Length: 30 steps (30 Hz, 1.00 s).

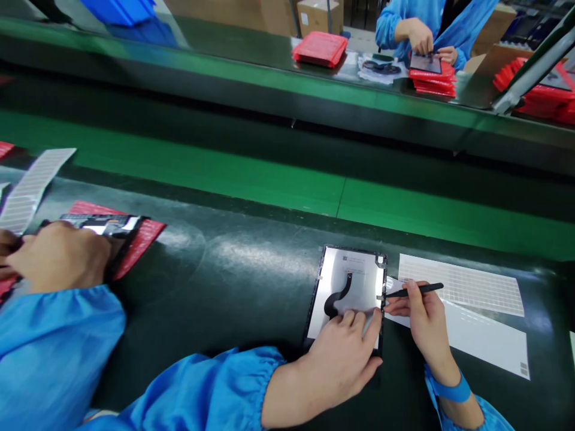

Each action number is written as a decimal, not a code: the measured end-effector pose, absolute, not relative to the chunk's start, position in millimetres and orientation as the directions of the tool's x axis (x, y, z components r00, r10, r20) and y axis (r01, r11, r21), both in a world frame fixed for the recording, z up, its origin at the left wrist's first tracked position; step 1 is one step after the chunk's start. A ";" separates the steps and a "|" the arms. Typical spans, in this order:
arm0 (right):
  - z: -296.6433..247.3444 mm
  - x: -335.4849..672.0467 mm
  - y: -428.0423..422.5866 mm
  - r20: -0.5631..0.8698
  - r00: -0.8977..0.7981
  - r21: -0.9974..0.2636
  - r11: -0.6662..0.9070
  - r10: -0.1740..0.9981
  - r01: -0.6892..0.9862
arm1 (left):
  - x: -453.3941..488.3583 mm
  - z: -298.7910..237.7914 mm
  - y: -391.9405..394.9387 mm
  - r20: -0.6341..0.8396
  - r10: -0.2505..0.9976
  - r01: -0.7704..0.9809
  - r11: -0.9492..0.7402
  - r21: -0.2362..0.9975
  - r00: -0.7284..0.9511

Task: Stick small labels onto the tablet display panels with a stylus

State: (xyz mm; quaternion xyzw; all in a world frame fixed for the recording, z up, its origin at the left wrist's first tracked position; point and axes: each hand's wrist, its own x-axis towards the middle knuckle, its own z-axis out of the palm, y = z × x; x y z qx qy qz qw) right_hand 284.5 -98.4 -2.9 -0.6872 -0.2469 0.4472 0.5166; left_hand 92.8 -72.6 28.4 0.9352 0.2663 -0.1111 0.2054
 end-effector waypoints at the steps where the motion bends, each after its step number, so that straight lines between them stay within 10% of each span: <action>1: -3.1 284.5 -98.2 -0.358 0.479 -0.931 -0.344 0.801 -0.122 | 93.2 28.5 -71.8 -0.325 0.450 0.545 -0.770 0.330 0.832; 30: 1.5 279.1 -98.4 -0.363 0.511 -0.926 -0.362 0.779 -0.106 | 101.9 27.5 -58.8 -0.417 0.399 0.551 -0.754 0.358 0.816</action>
